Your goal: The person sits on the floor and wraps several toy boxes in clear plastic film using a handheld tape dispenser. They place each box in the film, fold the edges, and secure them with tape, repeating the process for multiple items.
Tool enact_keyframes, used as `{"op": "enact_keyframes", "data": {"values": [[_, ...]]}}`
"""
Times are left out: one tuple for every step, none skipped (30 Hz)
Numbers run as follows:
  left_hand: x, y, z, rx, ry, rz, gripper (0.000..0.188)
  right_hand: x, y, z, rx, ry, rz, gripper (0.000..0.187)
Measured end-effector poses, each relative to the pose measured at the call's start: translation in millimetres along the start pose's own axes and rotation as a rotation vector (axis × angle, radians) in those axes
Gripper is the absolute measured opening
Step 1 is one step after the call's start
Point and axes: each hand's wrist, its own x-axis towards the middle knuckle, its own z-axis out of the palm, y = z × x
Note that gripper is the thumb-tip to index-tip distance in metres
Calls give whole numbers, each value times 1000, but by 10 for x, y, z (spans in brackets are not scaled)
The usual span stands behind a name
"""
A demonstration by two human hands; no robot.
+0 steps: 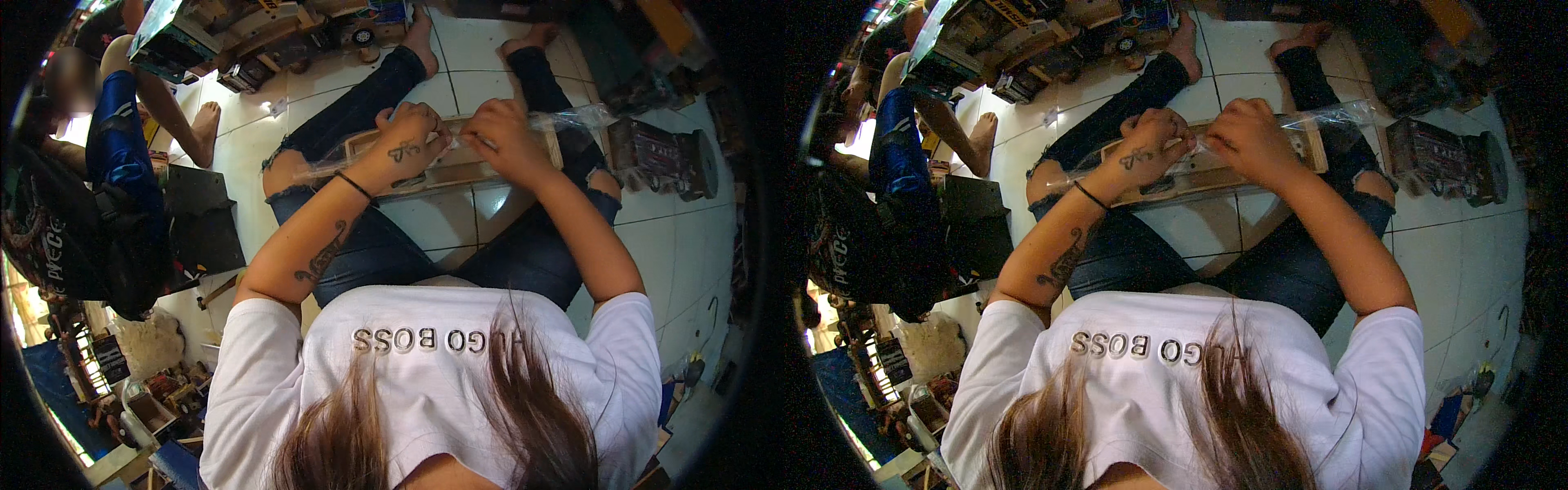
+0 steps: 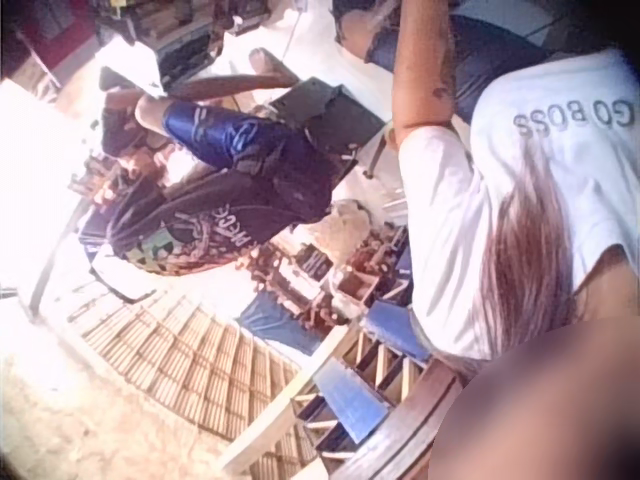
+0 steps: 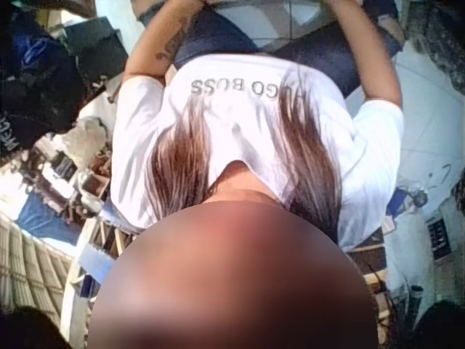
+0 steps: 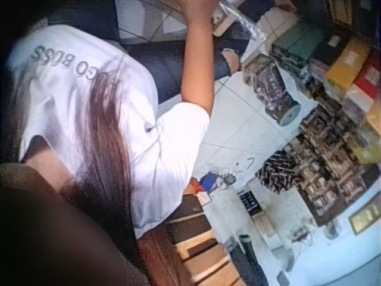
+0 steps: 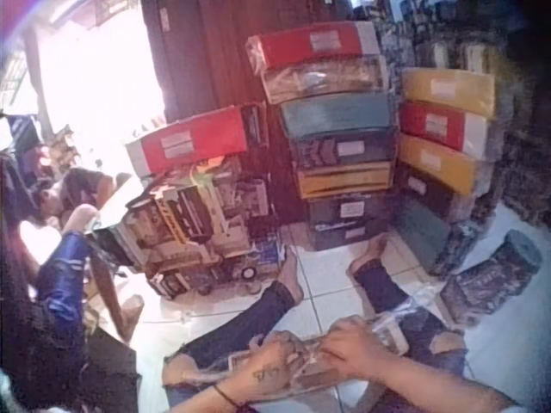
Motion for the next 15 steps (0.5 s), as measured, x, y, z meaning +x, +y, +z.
{"op": "enact_keyframes", "data": {"values": [[34, -25, 5, -42, -72, -53, 23, -31, -41, -17, -39, 103, 45, 19], [67, -51, 25, -129, -106, -39, 26, -75, -78, -26, -93, 156, -12, 20], [89, -78, 53, -107, -150, -120, 28, -122, -110, -14, -146, 200, -31, 22], [112, -99, 81, -132, -155, -136, 30, -169, -131, 9, -204, 318, -92, 23], [132, -115, 99, -167, -191, -120, 33, -203, -135, 49, -243, 220, -96, 23], [158, -120, 103, -198, -253, -216, 34, -227, -128, 100, -283, 200, -134, 22], [181, -114, 92, -237, -338, -283, 34, -239, -104, 153, -361, 143, -211, 21], [189, -99, 71, -341, -395, -297, 35, -248, -72, 203, -305, 128, -168, 21], [180, -79, 46, -207, -371, -236, 34, -244, -29, 244, -284, 76, -170, 20], [142, -63, 14, -137, -320, -124, 33, -244, 10, 275, -276, -10, -166, 20], [86, -67, -16, -96, -282, -5, 32, -238, 53, 290, -181, -18, -123, 19], [-4, -102, -53, 40, -179, 99, 32, -228, 90, 298, -100, -62, -72, 18], [-141, -173, -97, 151, -95, 214, 31, -219, 122, 290, -15, -49, -10, 17], [-300, -282, -153, 253, 33, 403, 31, -202, 147, 278, 6, -100, -6, 17], [-476, -441, -224, 304, 8, 328, 31, -187, 161, 259, 31, -94, 8, 16]]}}
